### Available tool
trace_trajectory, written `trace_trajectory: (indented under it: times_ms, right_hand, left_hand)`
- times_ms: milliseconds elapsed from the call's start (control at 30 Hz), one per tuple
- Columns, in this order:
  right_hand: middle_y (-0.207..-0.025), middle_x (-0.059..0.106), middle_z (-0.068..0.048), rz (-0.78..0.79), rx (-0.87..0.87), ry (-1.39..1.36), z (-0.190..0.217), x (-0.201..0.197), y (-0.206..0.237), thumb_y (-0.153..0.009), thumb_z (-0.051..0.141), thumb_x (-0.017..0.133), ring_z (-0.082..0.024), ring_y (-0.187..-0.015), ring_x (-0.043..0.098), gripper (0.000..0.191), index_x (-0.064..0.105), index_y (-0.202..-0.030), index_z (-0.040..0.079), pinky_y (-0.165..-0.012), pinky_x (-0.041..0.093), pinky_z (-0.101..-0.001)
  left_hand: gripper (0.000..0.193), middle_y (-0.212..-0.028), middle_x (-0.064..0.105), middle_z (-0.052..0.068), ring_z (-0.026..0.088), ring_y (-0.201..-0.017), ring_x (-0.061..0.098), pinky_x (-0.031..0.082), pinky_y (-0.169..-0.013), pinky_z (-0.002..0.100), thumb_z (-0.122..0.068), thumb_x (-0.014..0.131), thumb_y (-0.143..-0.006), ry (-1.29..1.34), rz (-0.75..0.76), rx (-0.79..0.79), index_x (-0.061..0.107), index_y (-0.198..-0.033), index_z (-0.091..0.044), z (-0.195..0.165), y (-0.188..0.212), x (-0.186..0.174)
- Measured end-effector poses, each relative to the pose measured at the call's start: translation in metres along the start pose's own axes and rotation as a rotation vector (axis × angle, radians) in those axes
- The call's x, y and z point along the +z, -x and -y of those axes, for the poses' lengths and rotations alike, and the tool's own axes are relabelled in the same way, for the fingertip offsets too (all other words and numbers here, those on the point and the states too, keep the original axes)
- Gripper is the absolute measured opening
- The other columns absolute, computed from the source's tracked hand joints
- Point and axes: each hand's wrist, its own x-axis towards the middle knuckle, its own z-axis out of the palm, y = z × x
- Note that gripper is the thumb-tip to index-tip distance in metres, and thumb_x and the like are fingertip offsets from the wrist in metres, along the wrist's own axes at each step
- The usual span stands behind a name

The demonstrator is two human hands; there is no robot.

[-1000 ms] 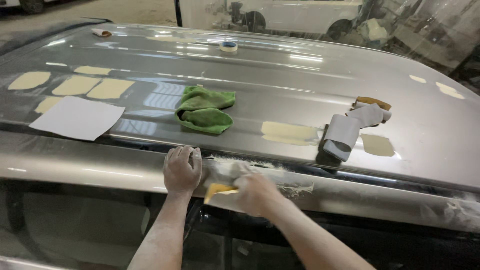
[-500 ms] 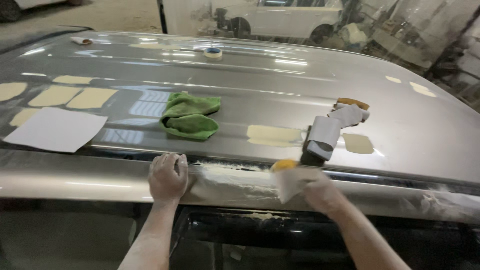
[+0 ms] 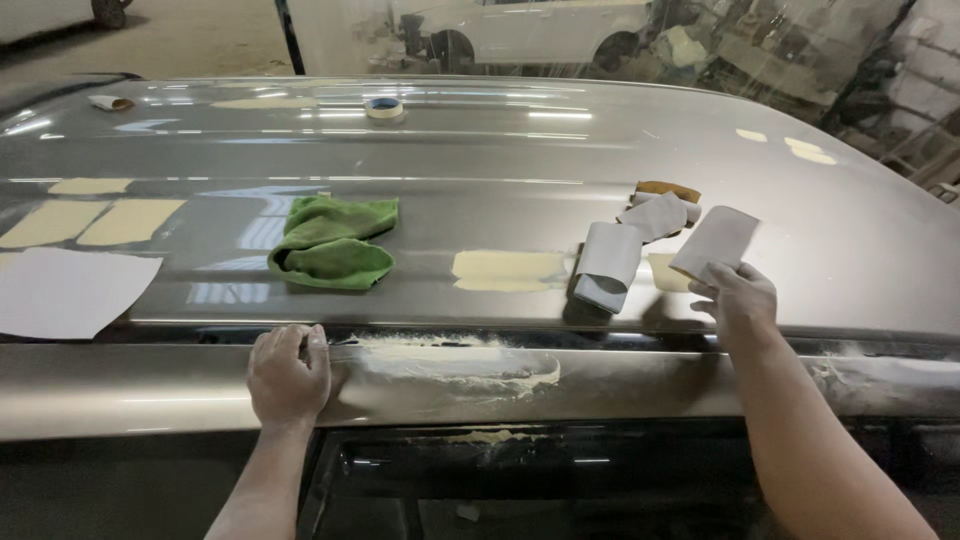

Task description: The person sands a section of a car roof using a sanding block and sandpaper. They repeatedly rub the sanding block over a taped-off area, remove the sandpaper, and continue sanding the same spot.

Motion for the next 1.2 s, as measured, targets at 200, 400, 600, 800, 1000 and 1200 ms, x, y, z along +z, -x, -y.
trace_trajectory:
  times_ms: [200,400,600,800,1000,1200]
  right_hand:
    - [-0.103,0.07,-0.018,-0.004,-0.124,-0.019,-0.007,0.019,-0.012,-0.104,0.021,0.066,-0.025,-0.076,0.066,0.047,0.056,-0.136,-0.012,-0.049,0.052,-0.031]
    - [-0.136,0.052,-0.024,-0.003,-0.274,-0.008,-0.005,0.031,-0.026,-0.096,0.017,0.072,-0.03,-0.103,0.07,0.08,0.019,-0.152,-0.004,-0.072,0.064,-0.0328]
    - [-0.167,0.011,-0.023,-0.317,-0.592,0.692,-0.027,0.035,-0.018,-0.094,0.025,0.08,-0.046,-0.153,0.021,0.072,0.048,-0.156,0.012,-0.121,0.037,-0.0615]
    - [-0.174,-0.006,-0.019,-0.351,-0.717,0.906,-0.034,0.035,-0.018,-0.093,0.029,0.079,-0.048,-0.159,0.001,0.066,0.056,-0.152,0.011,-0.123,0.016,-0.0734]
    - [-0.175,0.005,-0.02,-0.364,-0.911,0.981,-0.031,0.037,-0.02,-0.097,0.023,0.072,-0.044,-0.163,0.003,0.038,0.068,-0.132,0.009,-0.123,0.007,-0.0744]
    - [-0.14,0.057,-0.018,-0.124,-0.782,0.897,-0.024,0.06,0.013,-0.1,0.041,0.066,-0.035,-0.142,0.042,0.039,0.07,-0.123,0.01,-0.119,0.025,-0.0583]
  left_hand:
    - [0.028,-0.09,0.07,0.01,0.028,-0.094,0.067,0.054,-0.089,0.046,-0.031,0.061,-0.103,-0.052,0.049,-0.031,0.07,-0.089,-0.008,-0.007,-0.003,0.002]
    - [0.027,-0.09,0.068,0.011,0.03,-0.092,0.065,0.053,-0.086,0.046,-0.029,0.063,-0.102,-0.064,0.034,-0.047,0.069,-0.09,-0.006,-0.018,0.0,0.005]
    - [0.027,-0.091,0.069,0.012,0.03,-0.093,0.065,0.053,-0.085,0.046,-0.027,0.063,-0.104,-0.083,0.029,-0.032,0.069,-0.09,-0.005,-0.02,0.002,0.009]
    - [0.027,-0.089,0.068,0.011,0.028,-0.089,0.065,0.053,-0.081,0.044,-0.027,0.062,-0.104,-0.079,0.03,-0.045,0.069,-0.09,-0.005,-0.024,0.001,0.01]
    - [0.03,-0.085,0.067,0.01,0.027,-0.085,0.062,0.052,-0.08,0.044,-0.028,0.062,-0.106,-0.098,0.074,-0.052,0.068,-0.087,-0.005,-0.026,0.001,0.01]
    - [0.029,-0.085,0.067,0.01,0.027,-0.086,0.064,0.052,-0.08,0.044,-0.027,0.06,-0.105,-0.081,0.06,-0.058,0.067,-0.086,-0.006,-0.022,0.0,0.008]
